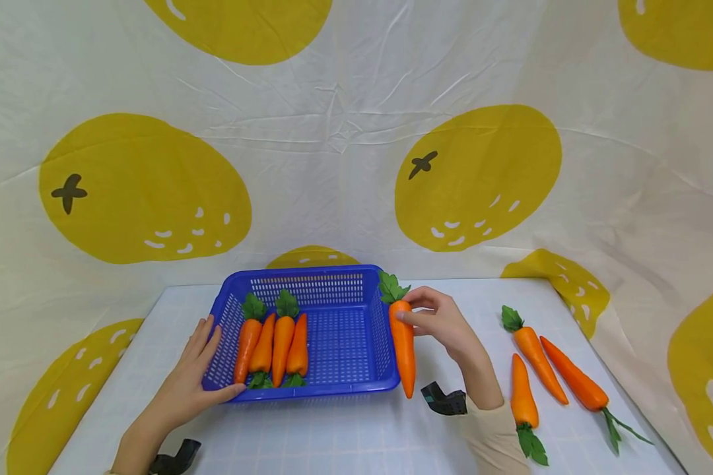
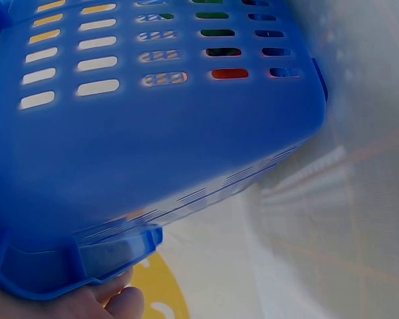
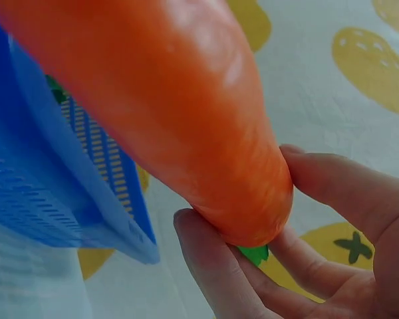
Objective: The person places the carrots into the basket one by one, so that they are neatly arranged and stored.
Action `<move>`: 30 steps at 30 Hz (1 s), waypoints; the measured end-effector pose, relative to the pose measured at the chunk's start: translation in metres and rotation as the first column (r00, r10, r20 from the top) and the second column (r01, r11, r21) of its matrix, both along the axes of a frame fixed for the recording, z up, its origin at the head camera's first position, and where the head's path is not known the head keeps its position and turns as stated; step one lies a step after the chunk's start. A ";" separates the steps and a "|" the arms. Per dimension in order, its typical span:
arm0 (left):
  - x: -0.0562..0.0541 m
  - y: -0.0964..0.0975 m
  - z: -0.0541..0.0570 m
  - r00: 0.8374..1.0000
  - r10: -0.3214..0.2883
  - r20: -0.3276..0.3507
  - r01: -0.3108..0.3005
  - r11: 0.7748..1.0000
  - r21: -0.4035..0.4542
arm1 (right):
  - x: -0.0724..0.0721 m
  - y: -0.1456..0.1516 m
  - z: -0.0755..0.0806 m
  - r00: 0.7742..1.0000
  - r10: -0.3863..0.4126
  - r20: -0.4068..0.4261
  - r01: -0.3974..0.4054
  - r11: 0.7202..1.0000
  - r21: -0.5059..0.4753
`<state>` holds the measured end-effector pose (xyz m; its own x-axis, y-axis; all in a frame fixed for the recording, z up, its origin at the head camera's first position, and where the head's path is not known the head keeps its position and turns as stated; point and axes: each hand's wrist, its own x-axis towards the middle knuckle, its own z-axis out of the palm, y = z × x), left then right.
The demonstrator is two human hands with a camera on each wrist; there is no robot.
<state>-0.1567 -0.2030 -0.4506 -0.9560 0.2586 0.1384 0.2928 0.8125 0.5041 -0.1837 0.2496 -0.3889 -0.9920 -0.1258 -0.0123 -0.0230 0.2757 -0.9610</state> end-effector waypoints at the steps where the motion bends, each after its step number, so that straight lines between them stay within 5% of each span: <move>1: 0.000 0.000 0.000 1.000 -0.001 -0.002 0.001 1.000 0.001 | -0.002 -0.003 0.001 1.000 0.004 -0.003 -0.004 1.000 -0.002; 30: 0.000 0.000 -0.001 1.000 0.003 0.003 -0.003 1.000 0.000 | -0.041 -0.085 0.017 0.986 0.163 -0.038 -0.167 0.969 -0.184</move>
